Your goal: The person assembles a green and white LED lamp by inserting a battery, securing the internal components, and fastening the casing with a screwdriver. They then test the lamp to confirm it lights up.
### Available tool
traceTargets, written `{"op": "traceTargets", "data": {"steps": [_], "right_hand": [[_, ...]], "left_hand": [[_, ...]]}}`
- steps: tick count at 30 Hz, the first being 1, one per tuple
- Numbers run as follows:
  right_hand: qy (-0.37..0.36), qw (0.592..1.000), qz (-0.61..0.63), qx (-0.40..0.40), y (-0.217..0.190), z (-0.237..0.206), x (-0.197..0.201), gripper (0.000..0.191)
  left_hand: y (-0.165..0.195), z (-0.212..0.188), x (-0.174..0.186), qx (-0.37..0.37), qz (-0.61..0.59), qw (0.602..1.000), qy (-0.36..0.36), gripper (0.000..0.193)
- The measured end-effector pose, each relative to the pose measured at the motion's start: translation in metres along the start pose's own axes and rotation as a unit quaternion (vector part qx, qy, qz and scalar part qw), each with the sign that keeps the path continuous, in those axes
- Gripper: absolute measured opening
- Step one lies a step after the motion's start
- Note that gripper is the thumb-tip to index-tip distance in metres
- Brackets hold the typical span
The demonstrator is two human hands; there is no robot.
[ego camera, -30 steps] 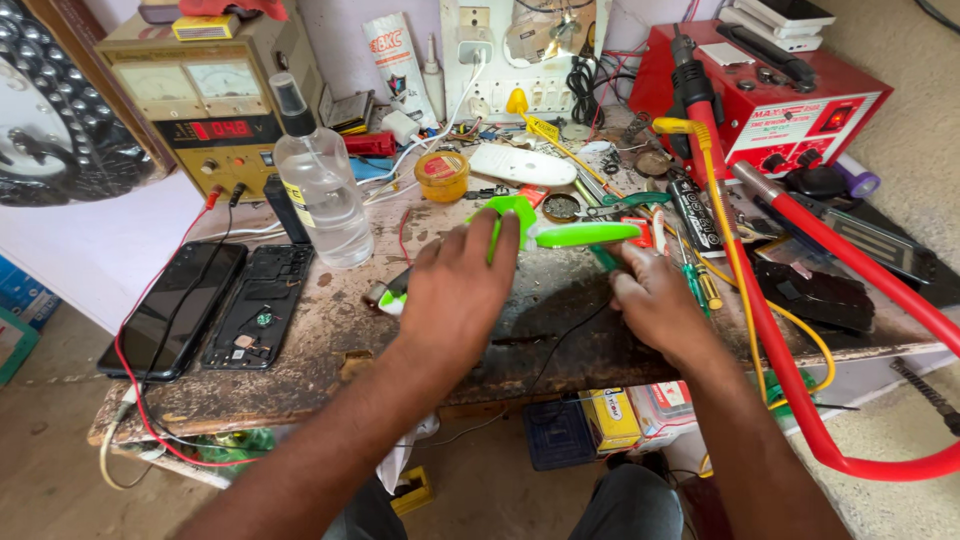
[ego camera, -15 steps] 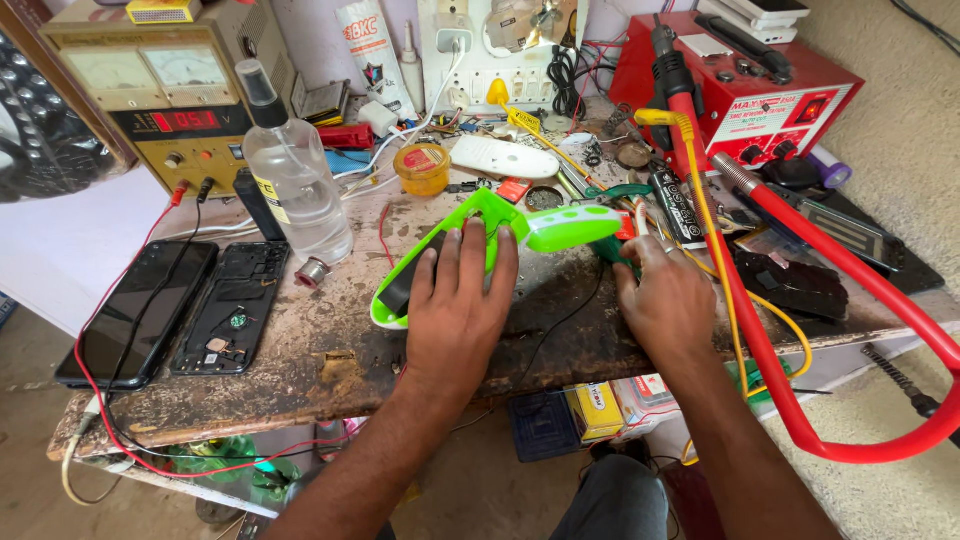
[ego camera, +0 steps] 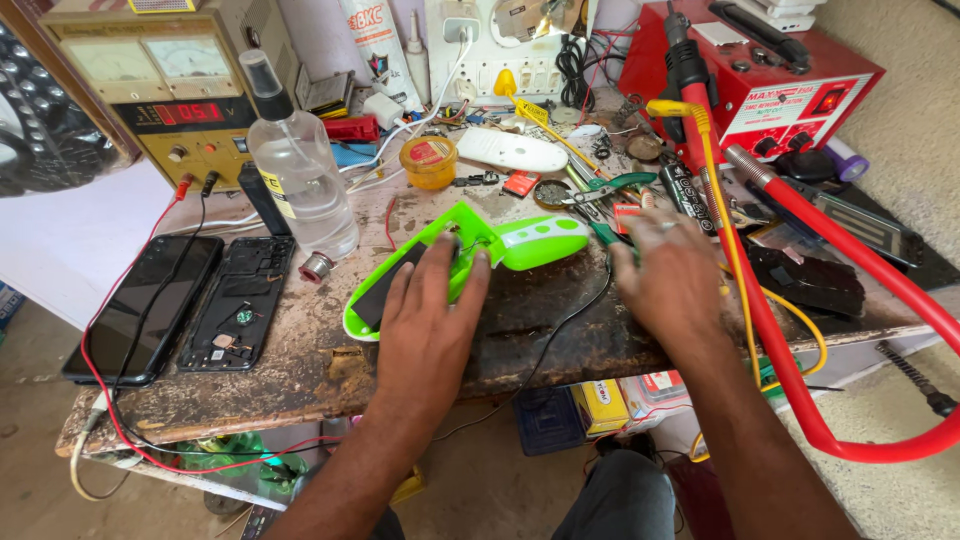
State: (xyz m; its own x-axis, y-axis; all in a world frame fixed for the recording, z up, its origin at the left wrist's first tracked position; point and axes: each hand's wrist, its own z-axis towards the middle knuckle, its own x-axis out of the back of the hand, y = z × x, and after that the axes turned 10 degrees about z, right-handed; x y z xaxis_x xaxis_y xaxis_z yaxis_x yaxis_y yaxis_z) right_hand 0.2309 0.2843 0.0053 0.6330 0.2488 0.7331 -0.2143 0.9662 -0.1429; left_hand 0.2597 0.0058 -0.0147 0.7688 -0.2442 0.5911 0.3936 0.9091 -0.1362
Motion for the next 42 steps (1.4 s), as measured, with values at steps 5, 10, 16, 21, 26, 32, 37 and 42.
{"op": "traceTargets", "data": {"steps": [5,10,16,21,26,32,37,42], "right_hand": [[-0.121,0.956,0.217,0.157,-0.02,0.012,-0.003,0.056],[-0.232,0.927,0.261,0.137,-0.025,0.022,-0.003,0.06],[-0.253,0.923,0.248,0.148,-0.017,0.014,0.001,0.057],[-0.241,0.924,0.25,0.16,-0.016,0.011,0.002,0.059],[-0.189,0.938,0.239,0.166,-0.026,0.008,0.004,0.058],[-0.107,0.966,0.172,0.163,-0.047,0.002,0.012,0.052],[-0.131,0.821,0.471,-0.295,-0.099,-0.033,0.01,0.06],[-0.16,0.645,0.685,-0.298,-0.136,-0.048,-0.013,0.096]], "left_hand": [[-0.007,-0.003,0.003,0.007,-0.057,0.998,0.015,0.045],[-0.014,-0.007,0.007,-0.022,-0.092,0.995,0.009,0.045],[-0.008,-0.009,0.003,-0.081,-0.071,0.993,-0.055,0.046],[-0.012,-0.007,0.004,-0.076,-0.099,0.99,-0.071,0.05],[-0.021,0.0,0.012,-0.08,-0.14,0.981,-0.109,0.062],[-0.039,0.012,0.024,-0.021,-0.188,0.971,-0.148,0.087],[-0.096,0.046,0.002,0.169,-0.279,0.869,-0.373,0.078],[-0.102,0.053,-0.024,0.13,-0.365,0.806,-0.449,0.061]]}}
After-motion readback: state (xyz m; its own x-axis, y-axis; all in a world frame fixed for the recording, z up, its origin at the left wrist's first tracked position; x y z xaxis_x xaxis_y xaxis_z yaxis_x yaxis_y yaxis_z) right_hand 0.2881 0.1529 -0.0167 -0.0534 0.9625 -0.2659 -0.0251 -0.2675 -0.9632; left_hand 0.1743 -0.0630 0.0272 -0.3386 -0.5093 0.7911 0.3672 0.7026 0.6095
